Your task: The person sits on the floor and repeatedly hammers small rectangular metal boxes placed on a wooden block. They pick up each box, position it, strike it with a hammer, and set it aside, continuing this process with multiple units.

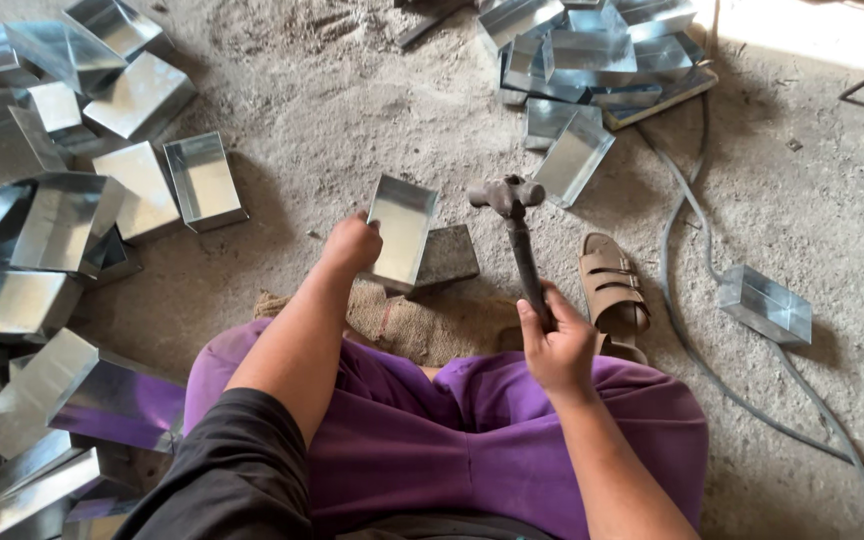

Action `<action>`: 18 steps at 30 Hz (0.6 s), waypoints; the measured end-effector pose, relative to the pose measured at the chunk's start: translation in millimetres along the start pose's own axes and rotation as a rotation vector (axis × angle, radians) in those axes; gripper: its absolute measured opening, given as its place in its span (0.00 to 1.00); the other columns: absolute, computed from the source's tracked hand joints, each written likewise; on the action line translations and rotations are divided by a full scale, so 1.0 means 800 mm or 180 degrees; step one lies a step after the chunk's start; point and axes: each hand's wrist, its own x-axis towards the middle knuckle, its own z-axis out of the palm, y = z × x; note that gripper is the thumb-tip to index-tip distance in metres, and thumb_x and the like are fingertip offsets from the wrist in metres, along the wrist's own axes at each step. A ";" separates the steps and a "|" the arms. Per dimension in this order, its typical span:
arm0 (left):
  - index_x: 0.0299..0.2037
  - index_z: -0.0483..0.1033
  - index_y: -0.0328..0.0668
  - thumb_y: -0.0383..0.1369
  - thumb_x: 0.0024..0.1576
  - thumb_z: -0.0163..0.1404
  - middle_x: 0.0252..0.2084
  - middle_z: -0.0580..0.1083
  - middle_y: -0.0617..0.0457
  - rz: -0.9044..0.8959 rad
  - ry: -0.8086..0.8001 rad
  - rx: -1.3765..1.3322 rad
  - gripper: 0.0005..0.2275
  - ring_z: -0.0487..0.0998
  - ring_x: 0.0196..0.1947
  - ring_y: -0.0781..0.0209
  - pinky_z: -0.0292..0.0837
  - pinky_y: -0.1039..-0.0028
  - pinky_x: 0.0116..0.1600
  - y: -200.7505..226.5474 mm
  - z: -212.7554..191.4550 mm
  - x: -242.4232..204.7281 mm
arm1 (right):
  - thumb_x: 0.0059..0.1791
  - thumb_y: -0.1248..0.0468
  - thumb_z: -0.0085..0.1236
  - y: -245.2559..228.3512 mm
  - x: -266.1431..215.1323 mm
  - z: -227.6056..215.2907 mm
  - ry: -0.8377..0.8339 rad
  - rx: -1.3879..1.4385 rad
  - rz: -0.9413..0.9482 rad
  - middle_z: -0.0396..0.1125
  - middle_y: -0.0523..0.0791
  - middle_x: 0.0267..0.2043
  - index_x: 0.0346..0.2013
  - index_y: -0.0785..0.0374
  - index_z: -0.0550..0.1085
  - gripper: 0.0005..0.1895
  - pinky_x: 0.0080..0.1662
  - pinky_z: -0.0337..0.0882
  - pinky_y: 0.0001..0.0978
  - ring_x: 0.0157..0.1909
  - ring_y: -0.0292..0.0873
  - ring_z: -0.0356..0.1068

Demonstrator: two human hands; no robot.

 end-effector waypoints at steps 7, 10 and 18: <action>0.64 0.69 0.45 0.41 0.66 0.38 0.56 0.75 0.39 0.0196 0.0397 -0.0010 0.19 0.73 0.58 0.39 0.68 0.53 0.61 -0.004 0.005 -0.002 | 0.51 0.65 0.61 -0.012 0.010 0.011 -0.0490 -0.0367 -0.0593 0.73 0.46 0.31 0.52 0.64 0.78 0.15 0.31 0.72 0.30 0.28 0.39 0.72; 0.63 0.69 0.47 0.41 0.66 0.38 0.55 0.75 0.39 0.0092 0.0316 -0.0076 0.19 0.74 0.57 0.40 0.69 0.54 0.61 0.002 0.004 -0.001 | 0.47 0.62 0.63 -0.012 0.007 0.024 -0.0930 -0.1095 -0.0438 0.77 0.50 0.37 0.50 0.61 0.79 0.16 0.35 0.76 0.36 0.33 0.46 0.77; 0.60 0.72 0.43 0.41 0.67 0.39 0.55 0.76 0.38 0.0217 0.0430 -0.0163 0.17 0.75 0.57 0.39 0.69 0.53 0.61 0.001 -0.008 -0.017 | 0.49 0.61 0.61 -0.017 0.004 0.024 -0.0735 -0.0636 -0.0481 0.75 0.49 0.34 0.51 0.60 0.77 0.16 0.35 0.77 0.38 0.33 0.47 0.78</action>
